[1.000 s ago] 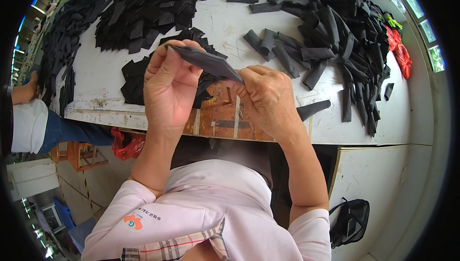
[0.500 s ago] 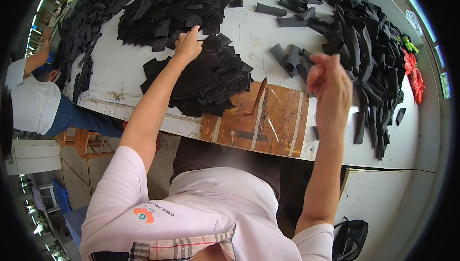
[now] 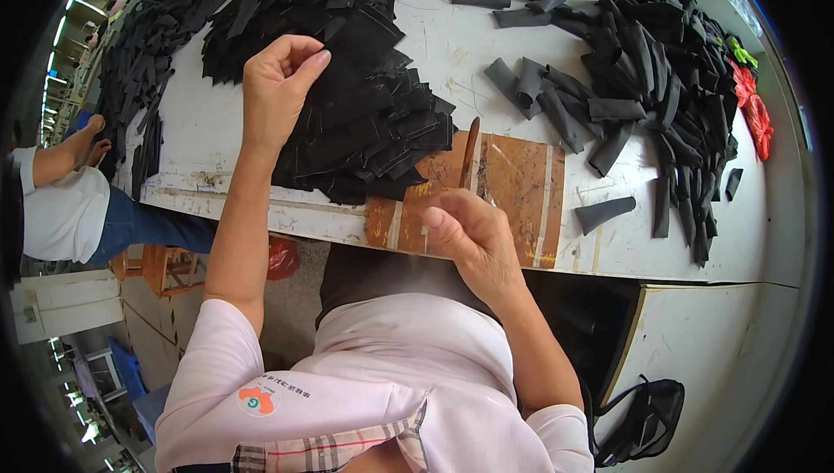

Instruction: Assembling or inspecting black foam or rubber components on a workbench in a factory setting.

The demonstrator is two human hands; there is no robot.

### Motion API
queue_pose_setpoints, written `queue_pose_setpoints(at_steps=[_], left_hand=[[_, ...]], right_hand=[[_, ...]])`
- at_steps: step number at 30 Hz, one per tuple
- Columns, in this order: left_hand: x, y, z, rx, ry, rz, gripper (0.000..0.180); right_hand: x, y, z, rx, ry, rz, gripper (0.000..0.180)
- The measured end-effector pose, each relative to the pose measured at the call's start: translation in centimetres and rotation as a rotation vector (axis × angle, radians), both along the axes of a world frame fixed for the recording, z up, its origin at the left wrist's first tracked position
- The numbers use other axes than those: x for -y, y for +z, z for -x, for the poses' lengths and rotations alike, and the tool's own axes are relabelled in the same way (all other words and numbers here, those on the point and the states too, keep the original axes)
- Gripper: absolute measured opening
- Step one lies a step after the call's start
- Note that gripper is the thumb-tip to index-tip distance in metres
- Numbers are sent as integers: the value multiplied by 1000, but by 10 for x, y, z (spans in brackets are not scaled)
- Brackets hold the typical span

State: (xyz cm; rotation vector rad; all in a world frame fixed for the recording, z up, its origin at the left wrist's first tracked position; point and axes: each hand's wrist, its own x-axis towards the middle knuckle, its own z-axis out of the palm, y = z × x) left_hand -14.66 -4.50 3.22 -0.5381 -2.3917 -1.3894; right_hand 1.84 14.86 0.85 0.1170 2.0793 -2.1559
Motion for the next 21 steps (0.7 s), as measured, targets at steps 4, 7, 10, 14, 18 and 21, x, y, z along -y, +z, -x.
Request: queue_pose_setpoints(at_steps=[4,7,10,14,18,21], left_hand=[[-13,8,-70,706,-430,-307,7],[-22,3,-107,769,-406,-377,15],[-24,-4,-133,911,-349,-955,23],[-23,-16,-160,928,-398,-1083,28],[-23,-16,-167,927,-424,-1053,26],[-24,-16,-171,885,-434,-991,24]], right_hand=[[21,-6,4,92,67,688,45],[32,0,3,226,-110,800,28],[26,-8,-3,299,-207,942,20],[18,-8,-12,269,-118,957,20],[17,-9,-21,243,-164,935,20],[15,-9,-25,241,-177,905,19]])
